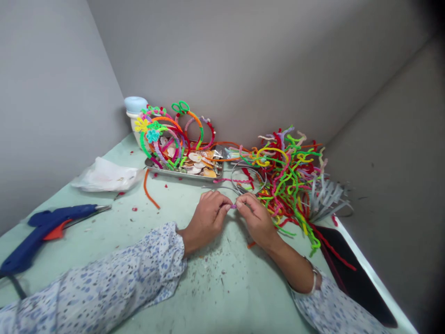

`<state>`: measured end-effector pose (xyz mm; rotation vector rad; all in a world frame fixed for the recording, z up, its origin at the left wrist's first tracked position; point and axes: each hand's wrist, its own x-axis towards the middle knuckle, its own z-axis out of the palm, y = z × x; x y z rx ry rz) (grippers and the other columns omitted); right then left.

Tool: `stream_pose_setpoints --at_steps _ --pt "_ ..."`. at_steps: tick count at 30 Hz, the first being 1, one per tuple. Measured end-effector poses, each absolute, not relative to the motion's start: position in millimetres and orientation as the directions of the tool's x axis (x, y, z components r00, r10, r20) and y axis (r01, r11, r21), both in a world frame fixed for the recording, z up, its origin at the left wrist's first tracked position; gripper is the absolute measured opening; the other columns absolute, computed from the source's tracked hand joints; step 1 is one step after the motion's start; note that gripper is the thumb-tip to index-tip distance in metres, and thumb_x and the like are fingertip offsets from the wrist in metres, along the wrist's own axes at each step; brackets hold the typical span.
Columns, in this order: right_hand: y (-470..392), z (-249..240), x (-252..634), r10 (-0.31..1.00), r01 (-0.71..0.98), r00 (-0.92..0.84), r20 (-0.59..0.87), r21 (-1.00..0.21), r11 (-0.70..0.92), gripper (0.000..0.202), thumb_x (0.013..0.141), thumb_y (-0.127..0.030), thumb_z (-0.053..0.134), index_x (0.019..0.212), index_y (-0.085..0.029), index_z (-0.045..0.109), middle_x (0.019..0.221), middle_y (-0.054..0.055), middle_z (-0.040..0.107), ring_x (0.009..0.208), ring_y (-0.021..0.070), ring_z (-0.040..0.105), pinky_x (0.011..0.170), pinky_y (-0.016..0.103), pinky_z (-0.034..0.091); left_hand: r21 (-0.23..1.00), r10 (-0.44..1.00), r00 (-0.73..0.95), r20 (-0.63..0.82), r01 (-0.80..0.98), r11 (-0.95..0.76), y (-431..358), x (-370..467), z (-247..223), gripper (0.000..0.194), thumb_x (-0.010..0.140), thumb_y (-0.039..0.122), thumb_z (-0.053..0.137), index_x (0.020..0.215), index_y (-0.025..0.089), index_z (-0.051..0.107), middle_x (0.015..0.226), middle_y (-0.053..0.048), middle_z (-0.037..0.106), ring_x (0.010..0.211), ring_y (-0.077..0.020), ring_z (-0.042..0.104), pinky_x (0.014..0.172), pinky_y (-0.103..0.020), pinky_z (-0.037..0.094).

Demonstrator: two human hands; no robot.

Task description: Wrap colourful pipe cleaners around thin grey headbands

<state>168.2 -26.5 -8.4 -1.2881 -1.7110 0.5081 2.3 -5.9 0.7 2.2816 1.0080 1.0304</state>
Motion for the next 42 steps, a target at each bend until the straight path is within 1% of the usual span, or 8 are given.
stream_pose_setpoints --at_steps 2,5,7,11,14,16,25,42 --pt "-26.6 -9.7 168.4 0.907 0.526 -0.035 0.420 -0.764 0.374 0.017 0.090 -0.029 0.046 0.077 -0.021 0.054 0.079 0.000 0.055 0.080 0.0177 0.052 0.074 0.031 0.042 0.641 0.769 0.448 0.456 0.434 -0.633 -5.9 2.3 0.9 0.018 0.093 0.024 0.041 0.086 0.019 0.056 0.084 -0.003 0.059 0.084 -0.0183 0.051 0.082 -0.035 0.037" --pt "-28.0 -11.8 168.4 0.894 0.529 0.030 0.447 -0.766 0.365 0.009 0.088 -0.030 0.051 0.089 -0.022 0.055 0.086 0.002 0.058 0.085 0.0181 0.055 0.077 0.032 0.043 0.659 0.774 0.432 0.462 0.417 -0.626 -5.9 2.4 1.1 0.017 0.093 0.023 0.041 0.086 0.019 0.056 0.086 -0.003 0.060 0.086 -0.0181 0.052 0.084 -0.035 0.037" --pt "-29.0 -12.8 168.5 0.875 0.553 0.060 0.481 -0.745 0.372 0.009 0.087 -0.029 0.054 0.093 -0.023 0.054 0.089 0.002 0.059 0.087 0.0184 0.056 0.080 0.033 0.044 0.672 0.779 0.421 0.464 0.405 -0.620 -6.0 2.3 1.4 0.016 0.093 0.023 0.041 0.087 0.019 0.056 0.086 -0.002 0.060 0.087 -0.0179 0.052 0.085 -0.035 0.037" --pt "-29.5 -12.2 169.1 0.807 0.604 -0.008 0.591 -0.640 0.475 0.004 0.087 -0.025 0.055 0.091 -0.024 0.055 0.091 0.003 0.061 0.090 0.0193 0.057 0.085 0.037 0.043 0.694 0.789 0.405 0.461 0.390 -0.606 -6.5 1.8 1.8 0.017 0.093 0.024 0.041 0.087 0.019 0.056 0.086 -0.002 0.060 0.087 -0.0177 0.052 0.085 -0.034 0.038" --pt "-28.6 -10.1 169.9 0.754 0.621 -0.067 0.653 -0.564 0.544 0.005 0.087 -0.022 0.056 0.092 -0.024 0.057 0.092 0.003 0.061 0.092 0.0198 0.058 0.084 0.038 0.044 0.702 0.796 0.399 0.456 0.388 -0.597 -6.7 1.5 1.4 0.018 0.094 0.025 0.040 0.088 0.019 0.056 0.086 -0.002 0.059 0.087 -0.0176 0.052 0.085 -0.034 0.038" --pt "-28.1 -8.9 170.5 0.735 0.628 -0.078 0.673 -0.540 0.561 0.007 0.086 -0.021 0.058 0.092 -0.024 0.058 0.093 0.004 0.061 0.092 0.0198 0.058 0.083 0.038 0.045 0.706 0.800 0.395 0.451 0.390 -0.591 -6.6 1.5 0.8 0.018 0.094 0.025 0.041 0.088 0.019 0.056 0.086 -0.002 0.059 0.087 -0.0176 0.052 0.085 -0.034 0.038" --pt "-27.5 -9.1 172.7 0.710 0.650 -0.095 0.698 -0.496 0.575 0.010 0.084 -0.021 0.061 0.093 -0.026 0.063 0.091 0.004 0.064 0.090 0.0197 0.060 0.082 0.040 0.047 0.712 0.803 0.385 0.456 0.384 -0.588 -5.8 1.5 -0.8 0.018 0.093 0.026 0.041 0.087 0.019 0.057 0.085 -0.002 0.059 0.086 -0.0175 0.053 0.086 -0.034 0.038" --pt "-26.5 -10.1 174.5 0.744 0.664 -0.089 0.662 -0.517 0.540 0.012 0.085 -0.024 0.061 0.095 -0.027 0.067 0.094 0.004 0.066 0.092 0.0199 0.061 0.084 0.039 0.048 0.715 0.808 0.381 0.449 0.389 -0.581 -5.6 1.0 -0.2 0.019 0.094 0.026 0.040 0.087 0.019 0.057 0.086 -0.003 0.059 0.087 -0.0181 0.053 0.086 -0.034 0.039"
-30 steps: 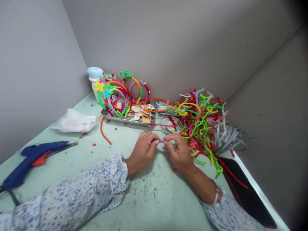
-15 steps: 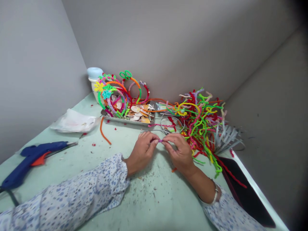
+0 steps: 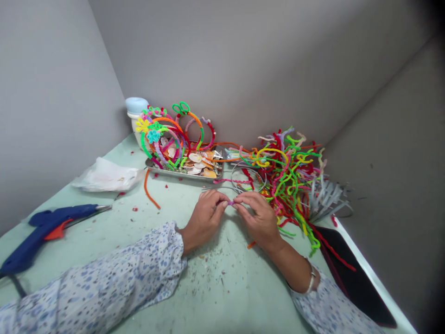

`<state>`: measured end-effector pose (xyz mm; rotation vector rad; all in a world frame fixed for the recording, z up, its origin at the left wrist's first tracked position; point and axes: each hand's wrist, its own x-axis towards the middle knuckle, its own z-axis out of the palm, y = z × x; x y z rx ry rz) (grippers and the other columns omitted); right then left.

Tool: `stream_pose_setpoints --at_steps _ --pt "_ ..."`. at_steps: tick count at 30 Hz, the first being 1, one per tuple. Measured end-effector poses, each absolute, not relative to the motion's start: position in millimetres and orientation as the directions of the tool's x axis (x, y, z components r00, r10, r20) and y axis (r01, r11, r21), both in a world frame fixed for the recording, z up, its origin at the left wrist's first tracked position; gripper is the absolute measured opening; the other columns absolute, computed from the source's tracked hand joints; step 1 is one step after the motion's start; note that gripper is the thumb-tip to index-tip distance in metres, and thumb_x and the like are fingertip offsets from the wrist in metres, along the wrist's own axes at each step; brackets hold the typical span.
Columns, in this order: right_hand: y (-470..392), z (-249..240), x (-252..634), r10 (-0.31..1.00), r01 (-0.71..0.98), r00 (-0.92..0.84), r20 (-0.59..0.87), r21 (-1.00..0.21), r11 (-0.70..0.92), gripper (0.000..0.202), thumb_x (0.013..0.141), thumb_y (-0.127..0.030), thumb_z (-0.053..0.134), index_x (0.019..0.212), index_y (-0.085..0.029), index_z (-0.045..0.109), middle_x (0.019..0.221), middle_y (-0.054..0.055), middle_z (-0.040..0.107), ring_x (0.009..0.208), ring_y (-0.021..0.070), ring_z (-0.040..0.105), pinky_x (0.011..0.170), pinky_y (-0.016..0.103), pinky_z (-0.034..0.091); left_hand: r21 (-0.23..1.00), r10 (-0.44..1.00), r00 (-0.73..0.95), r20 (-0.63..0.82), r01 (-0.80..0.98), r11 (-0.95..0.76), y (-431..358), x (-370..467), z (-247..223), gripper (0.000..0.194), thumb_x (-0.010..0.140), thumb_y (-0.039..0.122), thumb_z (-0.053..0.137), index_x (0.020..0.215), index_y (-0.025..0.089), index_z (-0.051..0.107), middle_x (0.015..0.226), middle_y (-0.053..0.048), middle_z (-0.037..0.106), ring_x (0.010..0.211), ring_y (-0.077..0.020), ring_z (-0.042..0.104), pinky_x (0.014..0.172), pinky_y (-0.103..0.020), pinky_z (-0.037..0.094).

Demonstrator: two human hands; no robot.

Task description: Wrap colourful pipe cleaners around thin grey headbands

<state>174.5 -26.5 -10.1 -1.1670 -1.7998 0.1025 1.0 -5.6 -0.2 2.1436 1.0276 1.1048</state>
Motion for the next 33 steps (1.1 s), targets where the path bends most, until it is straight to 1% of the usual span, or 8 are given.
stream_pose_setpoints --at_steps 14,23,33 --pt "-26.5 -10.2 174.2 0.718 0.693 -0.096 0.689 -0.472 0.545 0.011 0.085 -0.025 0.061 0.094 -0.026 0.068 0.091 0.003 0.067 0.089 0.0197 0.061 0.084 0.039 0.047 0.710 0.803 0.382 0.458 0.387 -0.589 -5.7 1.1 -0.8 0.017 0.093 0.025 0.041 0.088 0.019 0.057 0.086 -0.002 0.059 0.088 -0.0175 0.052 0.086 -0.034 0.039" --pt "-26.9 -7.8 172.5 0.756 0.716 -0.124 0.643 -0.470 0.517 0.010 0.088 -0.025 0.057 0.095 -0.025 0.064 0.095 0.003 0.066 0.093 0.0198 0.059 0.085 0.038 0.044 0.702 0.797 0.383 0.466 0.388 -0.597 -5.7 0.8 -1.0 0.018 0.094 0.026 0.041 0.087 0.019 0.057 0.085 -0.002 0.059 0.086 -0.0170 0.053 0.086 -0.034 0.038" --pt "-26.9 -5.6 172.1 0.802 0.699 -0.186 0.568 -0.497 0.514 0.009 0.091 -0.026 0.051 0.094 -0.022 0.058 0.101 0.005 0.062 0.099 0.0206 0.055 0.089 0.038 0.041 0.683 0.782 0.404 0.474 0.392 -0.616 -5.9 1.1 0.1 0.018 0.094 0.024 0.041 0.088 0.019 0.057 0.086 -0.002 0.059 0.087 -0.0172 0.052 0.085 -0.034 0.037"
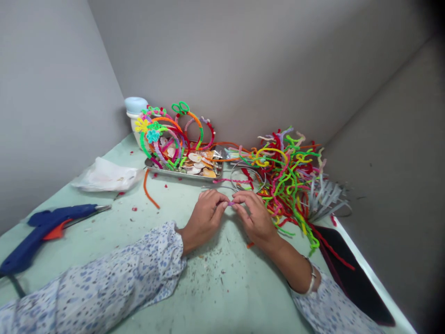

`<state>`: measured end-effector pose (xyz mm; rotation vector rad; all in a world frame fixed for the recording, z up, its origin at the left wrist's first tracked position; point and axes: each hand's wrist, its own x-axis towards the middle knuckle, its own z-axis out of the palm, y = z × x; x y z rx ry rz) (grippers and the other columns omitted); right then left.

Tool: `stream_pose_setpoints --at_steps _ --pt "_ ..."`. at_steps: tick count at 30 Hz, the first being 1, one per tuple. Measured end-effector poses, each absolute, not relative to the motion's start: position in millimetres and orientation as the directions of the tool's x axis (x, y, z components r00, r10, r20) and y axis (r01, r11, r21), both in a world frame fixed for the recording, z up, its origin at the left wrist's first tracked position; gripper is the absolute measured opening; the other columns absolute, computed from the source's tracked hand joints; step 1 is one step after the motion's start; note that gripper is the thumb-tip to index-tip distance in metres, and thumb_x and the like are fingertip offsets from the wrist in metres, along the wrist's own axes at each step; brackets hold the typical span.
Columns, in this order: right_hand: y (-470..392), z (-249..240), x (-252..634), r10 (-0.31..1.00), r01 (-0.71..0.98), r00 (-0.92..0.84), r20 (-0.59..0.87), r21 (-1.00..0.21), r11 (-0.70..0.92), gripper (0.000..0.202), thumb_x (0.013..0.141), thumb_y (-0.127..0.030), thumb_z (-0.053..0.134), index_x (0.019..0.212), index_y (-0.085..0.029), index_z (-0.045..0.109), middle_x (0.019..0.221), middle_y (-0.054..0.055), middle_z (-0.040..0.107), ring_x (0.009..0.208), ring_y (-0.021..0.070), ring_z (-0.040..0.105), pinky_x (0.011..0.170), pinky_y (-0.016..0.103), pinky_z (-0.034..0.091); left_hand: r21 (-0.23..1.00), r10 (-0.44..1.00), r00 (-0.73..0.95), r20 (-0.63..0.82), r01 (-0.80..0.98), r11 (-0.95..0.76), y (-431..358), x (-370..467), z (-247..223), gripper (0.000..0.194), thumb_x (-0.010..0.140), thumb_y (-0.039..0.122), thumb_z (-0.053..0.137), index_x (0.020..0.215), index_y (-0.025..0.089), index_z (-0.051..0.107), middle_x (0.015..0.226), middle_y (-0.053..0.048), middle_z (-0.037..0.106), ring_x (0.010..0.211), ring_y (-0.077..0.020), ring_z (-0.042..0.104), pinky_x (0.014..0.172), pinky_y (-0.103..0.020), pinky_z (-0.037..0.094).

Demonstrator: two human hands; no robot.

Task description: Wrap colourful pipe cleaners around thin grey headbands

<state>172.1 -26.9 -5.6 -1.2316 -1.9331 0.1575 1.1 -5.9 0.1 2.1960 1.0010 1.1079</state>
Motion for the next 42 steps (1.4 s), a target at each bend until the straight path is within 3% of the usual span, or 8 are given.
stream_pose_setpoints --at_steps 12,26,33,37,42 --pt "-26.5 -5.5 174.5 0.827 0.659 -0.256 0.500 -0.535 0.528 0.009 0.092 -0.022 0.045 0.094 -0.021 0.054 0.108 0.009 0.058 0.104 0.0216 0.053 0.090 0.039 0.041 0.638 0.768 0.444 0.462 0.435 -0.636 -5.9 0.9 1.6 0.017 0.093 0.024 0.041 0.086 0.018 0.056 0.086 -0.003 0.059 0.085 -0.0179 0.050 0.083 -0.035 0.037" --pt "-26.1 -7.4 175.8 0.838 0.618 -0.286 0.465 -0.579 0.532 0.011 0.093 -0.023 0.042 0.090 -0.021 0.053 0.098 0.007 0.058 0.096 0.0207 0.054 0.086 0.038 0.042 0.604 0.749 0.468 0.469 0.449 -0.659 -5.8 1.5 0.9 0.019 0.093 0.024 0.041 0.087 0.018 0.057 0.085 -0.003 0.059 0.084 -0.0184 0.050 0.082 -0.035 0.036" --pt "-22.8 -8.7 179.6 0.811 0.611 -0.253 0.528 -0.562 0.557 0.009 0.090 -0.024 0.051 0.097 -0.023 0.056 0.102 0.006 0.059 0.102 0.0216 0.054 0.091 0.040 0.042 0.640 0.760 0.430 0.487 0.416 -0.646 -6.6 1.5 1.6 0.018 0.094 0.024 0.040 0.088 0.019 0.056 0.086 -0.002 0.059 0.085 -0.0176 0.051 0.084 -0.035 0.036" --pt "-22.3 -11.0 178.6 0.794 0.630 -0.223 0.566 -0.538 0.560 0.021 0.083 -0.021 0.060 0.103 -0.023 0.055 0.106 0.007 0.058 0.104 0.0231 0.054 0.091 0.042 0.042 0.670 0.779 0.399 0.484 0.405 -0.623 -6.9 0.6 2.1 0.018 0.094 0.024 0.040 0.089 0.019 0.056 0.087 -0.002 0.058 0.087 -0.0172 0.051 0.086 -0.034 0.036" --pt "-22.7 -12.2 178.0 0.794 0.627 -0.165 0.585 -0.560 0.542 0.013 0.084 -0.022 0.059 0.097 -0.023 0.056 0.105 0.007 0.057 0.103 0.0225 0.054 0.092 0.041 0.043 0.686 0.790 0.389 0.475 0.398 -0.609 -6.3 0.4 1.9 0.018 0.094 0.026 0.040 0.089 0.019 0.055 0.086 -0.002 0.058 0.088 -0.0177 0.052 0.085 -0.034 0.037"
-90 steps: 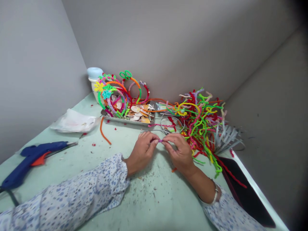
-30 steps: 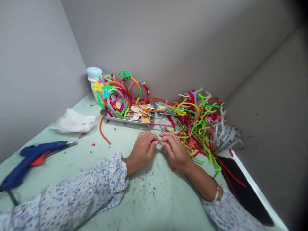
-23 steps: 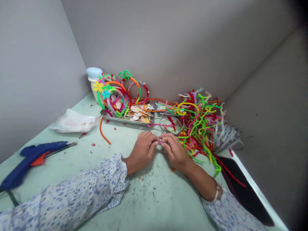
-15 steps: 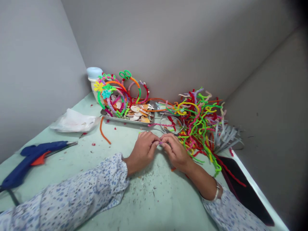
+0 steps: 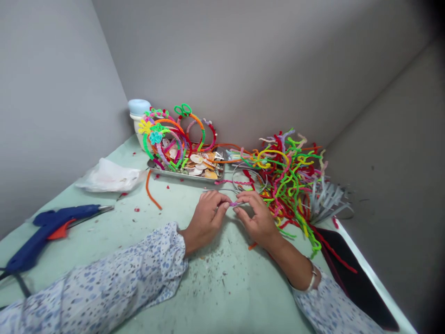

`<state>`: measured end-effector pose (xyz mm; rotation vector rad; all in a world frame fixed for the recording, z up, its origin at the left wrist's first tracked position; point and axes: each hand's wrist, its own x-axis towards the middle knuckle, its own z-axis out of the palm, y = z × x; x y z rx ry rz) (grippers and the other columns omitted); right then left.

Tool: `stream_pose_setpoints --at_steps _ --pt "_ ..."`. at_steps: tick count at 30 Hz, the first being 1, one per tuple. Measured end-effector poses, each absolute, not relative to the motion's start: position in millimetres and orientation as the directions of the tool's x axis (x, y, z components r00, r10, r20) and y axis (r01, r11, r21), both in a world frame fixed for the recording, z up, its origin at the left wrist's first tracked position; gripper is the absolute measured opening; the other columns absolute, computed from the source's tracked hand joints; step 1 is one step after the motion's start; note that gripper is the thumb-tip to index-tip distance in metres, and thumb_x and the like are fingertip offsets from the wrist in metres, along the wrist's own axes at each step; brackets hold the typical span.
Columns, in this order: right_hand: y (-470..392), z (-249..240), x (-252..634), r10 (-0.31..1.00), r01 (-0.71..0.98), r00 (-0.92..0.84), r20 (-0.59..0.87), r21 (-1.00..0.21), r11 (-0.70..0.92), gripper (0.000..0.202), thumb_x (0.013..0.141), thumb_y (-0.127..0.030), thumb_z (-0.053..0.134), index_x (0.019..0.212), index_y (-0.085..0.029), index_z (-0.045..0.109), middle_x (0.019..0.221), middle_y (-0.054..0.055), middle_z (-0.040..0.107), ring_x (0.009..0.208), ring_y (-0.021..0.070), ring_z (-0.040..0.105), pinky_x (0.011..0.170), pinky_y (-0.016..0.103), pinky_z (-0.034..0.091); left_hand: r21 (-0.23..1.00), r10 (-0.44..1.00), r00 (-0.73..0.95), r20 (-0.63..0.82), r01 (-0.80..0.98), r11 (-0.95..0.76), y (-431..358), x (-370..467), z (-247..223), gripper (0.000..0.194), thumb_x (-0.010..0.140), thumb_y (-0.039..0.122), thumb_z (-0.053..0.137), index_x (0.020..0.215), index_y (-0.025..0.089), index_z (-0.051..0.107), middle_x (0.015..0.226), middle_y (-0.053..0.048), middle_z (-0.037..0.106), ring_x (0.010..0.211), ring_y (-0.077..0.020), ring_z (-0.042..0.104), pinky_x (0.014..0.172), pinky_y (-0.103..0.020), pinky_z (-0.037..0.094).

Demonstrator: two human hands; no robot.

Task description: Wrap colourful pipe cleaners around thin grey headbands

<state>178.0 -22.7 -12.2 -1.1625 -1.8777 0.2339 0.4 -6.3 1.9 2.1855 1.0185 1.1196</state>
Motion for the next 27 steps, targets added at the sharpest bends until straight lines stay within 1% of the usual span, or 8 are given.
stream_pose_setpoints --at_steps 5,11,17,27 --pt "-23.2 -10.8 178.0 0.821 0.589 -0.134 0.554 -0.622 0.516 0.006 0.086 -0.024 0.057 0.092 -0.023 0.058 0.105 0.007 0.057 0.102 0.0220 0.055 0.091 0.041 0.043 0.685 0.786 0.396 0.476 0.393 -0.613 -6.0 1.1 1.7 0.018 0.094 0.026 0.040 0.088 0.020 0.055 0.086 -0.002 0.059 0.087 -0.0184 0.052 0.084 -0.035 0.038" --pt "-22.6 -10.0 178.4 0.835 0.541 -0.127 0.536 -0.668 0.511 0.003 0.085 -0.024 0.058 0.088 -0.023 0.058 0.105 0.006 0.056 0.103 0.0216 0.054 0.094 0.041 0.042 0.681 0.784 0.412 0.464 0.401 -0.613 -7.2 1.0 3.9 0.018 0.094 0.024 0.039 0.089 0.019 0.056 0.087 -0.003 0.060 0.088 -0.0181 0.052 0.086 -0.035 0.038" --pt "-23.6 -7.6 178.9 0.853 0.504 -0.146 0.501 -0.704 0.500 0.003 0.084 -0.023 0.060 0.086 -0.023 0.057 0.107 0.006 0.057 0.106 0.0205 0.054 0.096 0.040 0.041 0.672 0.776 0.420 0.471 0.399 -0.624 -7.9 0.5 4.0 0.019 0.094 0.024 0.038 0.090 0.019 0.056 0.087 -0.002 0.059 0.088 -0.0177 0.051 0.086 -0.034 0.037" --pt "-21.9 -8.3 179.9 0.871 0.443 -0.153 0.466 -0.756 0.482 0.004 0.082 -0.023 0.061 0.084 -0.023 0.057 0.113 0.007 0.057 0.110 0.0214 0.053 0.099 0.042 0.039 0.651 0.763 0.423 0.489 0.406 -0.641 -7.0 1.8 4.4 0.019 0.094 0.023 0.038 0.090 0.019 0.056 0.086 -0.003 0.059 0.086 -0.0178 0.051 0.084 -0.034 0.037"
